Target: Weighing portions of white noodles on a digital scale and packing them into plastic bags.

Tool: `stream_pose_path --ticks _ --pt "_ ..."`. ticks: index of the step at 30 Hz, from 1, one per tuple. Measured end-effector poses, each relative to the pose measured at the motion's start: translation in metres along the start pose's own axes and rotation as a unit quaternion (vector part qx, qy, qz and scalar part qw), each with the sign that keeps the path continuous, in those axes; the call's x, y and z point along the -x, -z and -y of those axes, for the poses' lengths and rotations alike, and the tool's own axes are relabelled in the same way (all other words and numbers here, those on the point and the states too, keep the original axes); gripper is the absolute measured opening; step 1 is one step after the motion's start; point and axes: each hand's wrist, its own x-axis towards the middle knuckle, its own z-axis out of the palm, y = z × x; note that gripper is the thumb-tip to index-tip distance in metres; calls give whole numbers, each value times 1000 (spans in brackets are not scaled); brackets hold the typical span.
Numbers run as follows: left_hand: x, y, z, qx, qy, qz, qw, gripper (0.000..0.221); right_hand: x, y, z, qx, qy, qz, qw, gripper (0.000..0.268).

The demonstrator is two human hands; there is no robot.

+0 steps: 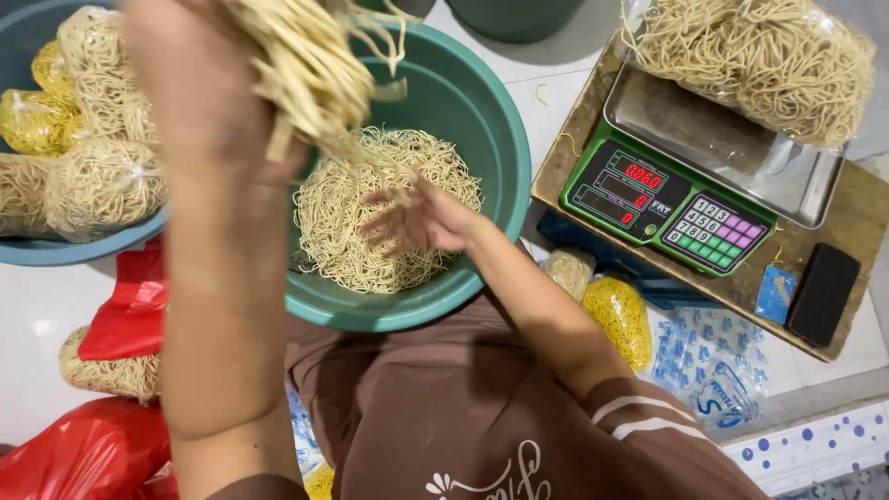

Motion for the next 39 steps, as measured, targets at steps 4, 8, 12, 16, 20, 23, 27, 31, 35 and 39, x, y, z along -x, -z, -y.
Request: stream_pose_path --ticks 4,8,12,16,20,23,27,31,35,39 --pt "11 3 36 194 226 11 954 15 27 -27 1 -213 39 229 949 116" --pt "16 14 102 191 334 -23 923 13 16 -24 -8 -241 215 202 925 106" --pt "36 26 155 -390 281 99 872 41 10 -21 -10 -299 249 27 921 89" --pt "69 21 190 -605 163 177 759 69 -36 30 -57 -346 200 -78 914 73" --pt "89 -5 152 -514 185 212 811 96 5 -37 -21 -368 173 -137 903 74" --pt "89 1 140 -418 242 264 835 115 -9 1 -58 -357 149 -185 904 57" --pt "77 26 122 -267 289 294 871 100 -3 26 -82 -249 137 -236 929 39" --pt "78 86 180 -151 205 180 950 67 53 -19 -4 -79 175 -300 934 36" --pt "96 113 217 -159 210 93 960 50 115 -29 83 146 227 -275 923 41" --pt "120 130 243 -342 403 133 838 44 195 -57 168 291 174 -426 839 55"
